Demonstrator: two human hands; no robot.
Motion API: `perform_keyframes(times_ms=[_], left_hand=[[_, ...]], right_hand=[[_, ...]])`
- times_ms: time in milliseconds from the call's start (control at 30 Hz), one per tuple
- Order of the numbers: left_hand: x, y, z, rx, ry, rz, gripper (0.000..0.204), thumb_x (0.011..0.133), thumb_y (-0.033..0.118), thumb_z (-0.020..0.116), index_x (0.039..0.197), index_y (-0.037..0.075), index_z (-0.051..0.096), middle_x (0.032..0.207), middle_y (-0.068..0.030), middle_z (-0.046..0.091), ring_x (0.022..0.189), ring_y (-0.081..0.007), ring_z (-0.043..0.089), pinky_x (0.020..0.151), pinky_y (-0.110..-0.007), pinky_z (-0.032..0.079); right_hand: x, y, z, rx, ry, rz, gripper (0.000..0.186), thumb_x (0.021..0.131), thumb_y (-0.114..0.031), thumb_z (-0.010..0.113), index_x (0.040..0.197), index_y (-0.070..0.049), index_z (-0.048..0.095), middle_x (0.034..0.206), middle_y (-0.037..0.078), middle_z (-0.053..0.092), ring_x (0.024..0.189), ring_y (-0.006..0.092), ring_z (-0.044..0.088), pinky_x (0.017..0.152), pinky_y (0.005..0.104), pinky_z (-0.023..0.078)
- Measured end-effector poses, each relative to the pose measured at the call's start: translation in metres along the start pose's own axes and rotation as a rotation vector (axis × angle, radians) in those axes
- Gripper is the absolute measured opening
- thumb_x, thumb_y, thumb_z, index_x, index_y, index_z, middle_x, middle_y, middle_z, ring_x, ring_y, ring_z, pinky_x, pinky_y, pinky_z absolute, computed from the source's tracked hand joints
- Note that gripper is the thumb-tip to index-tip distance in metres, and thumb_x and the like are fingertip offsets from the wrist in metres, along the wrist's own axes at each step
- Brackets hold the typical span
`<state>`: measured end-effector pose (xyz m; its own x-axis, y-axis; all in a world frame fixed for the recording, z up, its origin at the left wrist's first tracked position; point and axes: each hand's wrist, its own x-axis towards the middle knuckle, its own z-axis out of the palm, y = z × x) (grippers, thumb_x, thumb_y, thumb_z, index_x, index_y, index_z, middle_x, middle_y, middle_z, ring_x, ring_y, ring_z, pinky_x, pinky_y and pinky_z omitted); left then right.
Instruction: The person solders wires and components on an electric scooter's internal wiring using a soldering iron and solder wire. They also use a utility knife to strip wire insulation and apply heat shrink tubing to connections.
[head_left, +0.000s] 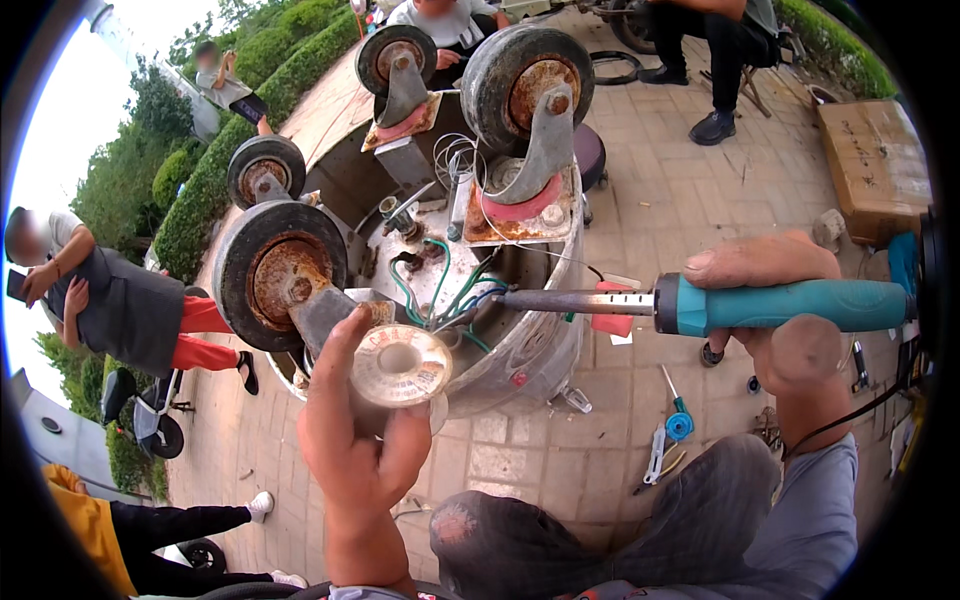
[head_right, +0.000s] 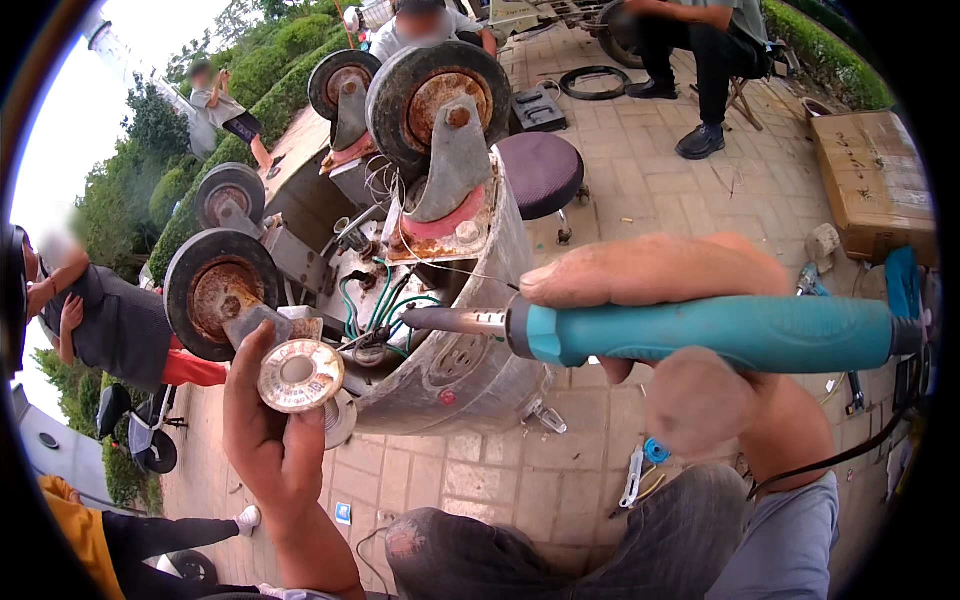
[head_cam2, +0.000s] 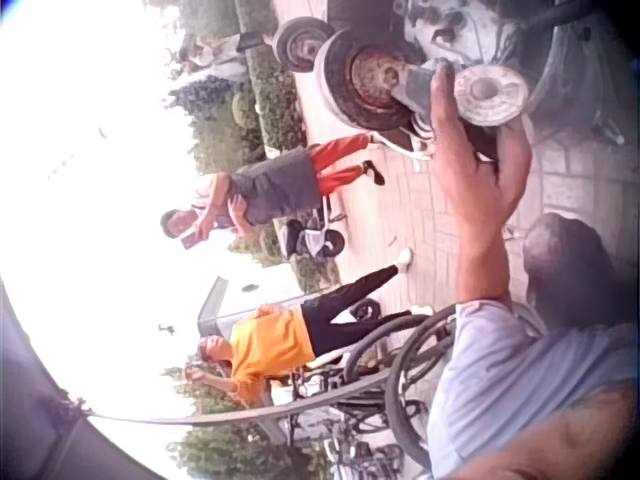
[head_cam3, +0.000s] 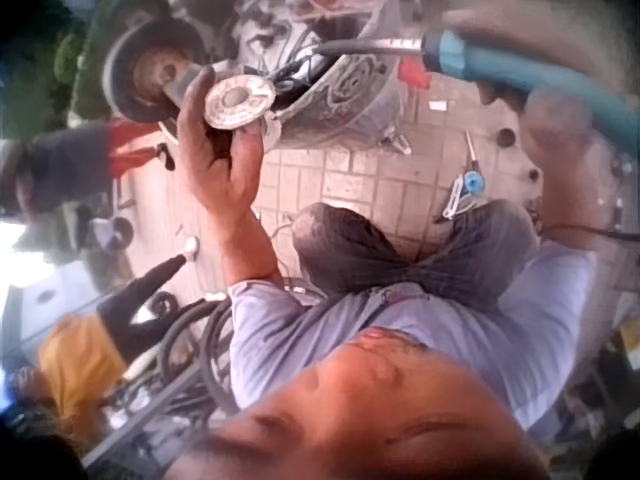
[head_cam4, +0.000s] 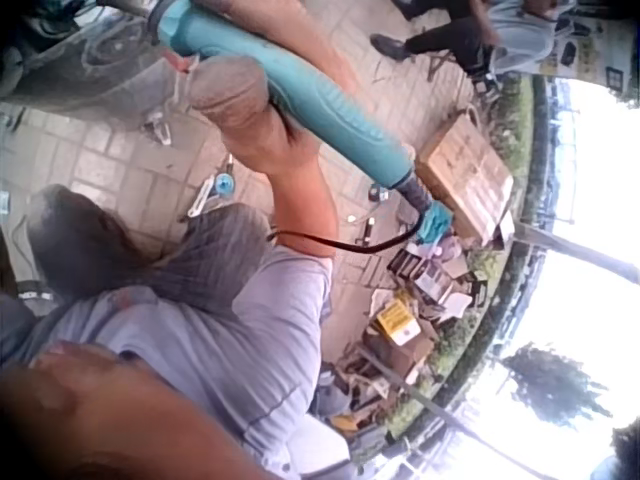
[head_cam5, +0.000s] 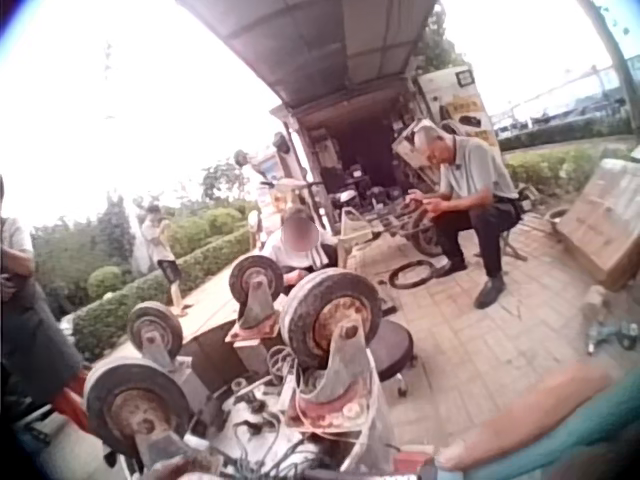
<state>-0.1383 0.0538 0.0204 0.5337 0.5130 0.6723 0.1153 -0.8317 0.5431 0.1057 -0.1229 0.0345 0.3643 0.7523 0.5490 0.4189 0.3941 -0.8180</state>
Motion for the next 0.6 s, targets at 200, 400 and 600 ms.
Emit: perform_keyframes(times_ms=[200,400,600], left_hand=[[0.004,-0.001,-0.001,-0.113,0.013,-0.148,0.06,0.072,0.002,0.06,0.129,-0.012,0.047,0.118,-0.0211,0.061,0.101,-0.0234,0.063,0.092,-0.033,0.047],[0.009,0.008,0.003,-0.154,0.003,-0.255,0.059,0.072,0.001,0.061,0.128,-0.011,0.049,0.117,-0.0189,0.06,0.103,-0.0213,0.061,0.093,-0.032,0.045],[0.015,0.017,0.004,-0.131,-0.014,-0.257,0.058,0.071,-0.001,0.062,0.127,-0.01,0.051,0.111,-0.0165,0.064,0.101,-0.0195,0.062,0.092,-0.03,0.045]], right_hand=[[0.008,0.025,0.005,-0.078,-0.016,-0.303,0.042,0.079,-0.036,0.066,0.092,0.003,0.069,0.072,0.015,0.069,0.059,0.0212,0.066,0.051,0.0275,0.052],[0.014,0.024,0.005,-0.066,-0.061,-0.31,0.037,0.069,-0.024,0.063,0.093,0.003,0.069,0.075,0.017,0.07,0.061,0.0242,0.068,0.057,0.0294,0.053],[0.014,0.023,0.009,-0.047,-0.066,-0.296,0.035,0.07,-0.022,0.062,0.094,0.002,0.069,0.073,0.016,0.069,0.055,0.0208,0.063,0.051,0.0279,0.048]])
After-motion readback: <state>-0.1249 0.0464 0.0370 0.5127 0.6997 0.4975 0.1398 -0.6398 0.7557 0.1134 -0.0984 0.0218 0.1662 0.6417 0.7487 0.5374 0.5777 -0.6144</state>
